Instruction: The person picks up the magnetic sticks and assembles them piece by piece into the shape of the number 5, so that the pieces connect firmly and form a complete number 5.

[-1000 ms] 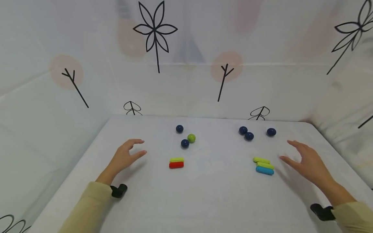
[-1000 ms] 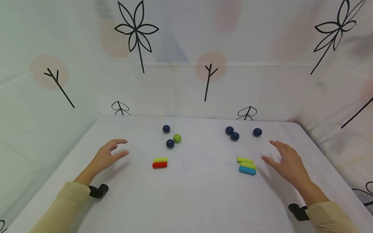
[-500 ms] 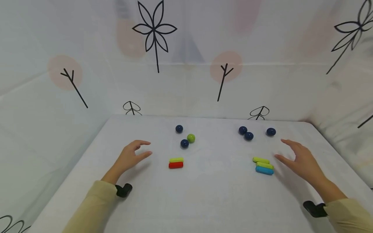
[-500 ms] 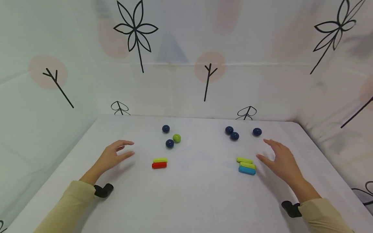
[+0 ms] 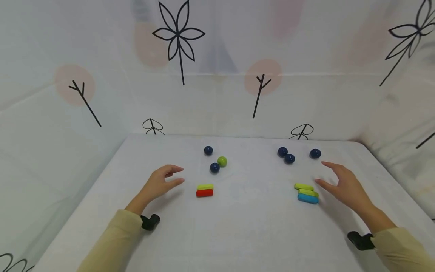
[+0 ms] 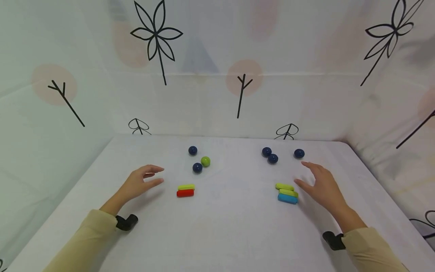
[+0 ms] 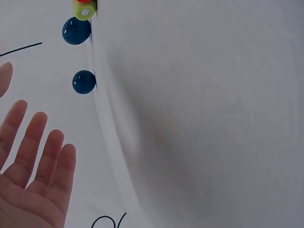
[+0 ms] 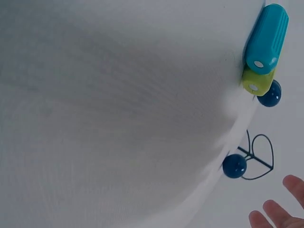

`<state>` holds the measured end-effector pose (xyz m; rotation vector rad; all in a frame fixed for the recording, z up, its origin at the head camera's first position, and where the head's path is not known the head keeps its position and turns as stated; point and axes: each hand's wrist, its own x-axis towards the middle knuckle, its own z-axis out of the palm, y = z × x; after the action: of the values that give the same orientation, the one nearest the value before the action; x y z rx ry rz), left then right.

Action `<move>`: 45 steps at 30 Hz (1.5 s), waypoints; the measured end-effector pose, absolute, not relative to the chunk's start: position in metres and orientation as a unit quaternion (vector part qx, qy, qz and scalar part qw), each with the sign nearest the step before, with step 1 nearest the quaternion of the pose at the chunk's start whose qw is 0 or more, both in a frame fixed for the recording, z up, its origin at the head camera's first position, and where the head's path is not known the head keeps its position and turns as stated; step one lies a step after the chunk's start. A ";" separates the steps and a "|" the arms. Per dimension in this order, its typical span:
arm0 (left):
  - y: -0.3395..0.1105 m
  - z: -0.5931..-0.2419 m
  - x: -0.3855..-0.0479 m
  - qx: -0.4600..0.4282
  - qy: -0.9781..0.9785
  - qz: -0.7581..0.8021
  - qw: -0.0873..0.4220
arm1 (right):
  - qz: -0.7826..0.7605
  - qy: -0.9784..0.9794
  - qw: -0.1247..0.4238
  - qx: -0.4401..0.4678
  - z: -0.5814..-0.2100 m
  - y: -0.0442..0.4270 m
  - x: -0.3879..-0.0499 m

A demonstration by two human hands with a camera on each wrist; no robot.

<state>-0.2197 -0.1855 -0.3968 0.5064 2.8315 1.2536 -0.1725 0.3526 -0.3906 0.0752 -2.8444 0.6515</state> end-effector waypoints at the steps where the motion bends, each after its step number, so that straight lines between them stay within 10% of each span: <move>1: -0.184 -0.397 -0.220 0.163 0.902 0.400 0.004 | 0.223 -0.968 0.110 0.027 -0.391 0.352 -0.173; 45: -0.136 -0.403 -0.223 0.200 0.890 0.395 0.106 | 0.246 -0.964 0.071 0.074 -0.384 0.333 -0.198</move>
<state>-0.2229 -0.1361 -0.4027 0.5894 2.6230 1.1648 -0.1983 0.3332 -0.3837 0.2223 -2.8984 0.7389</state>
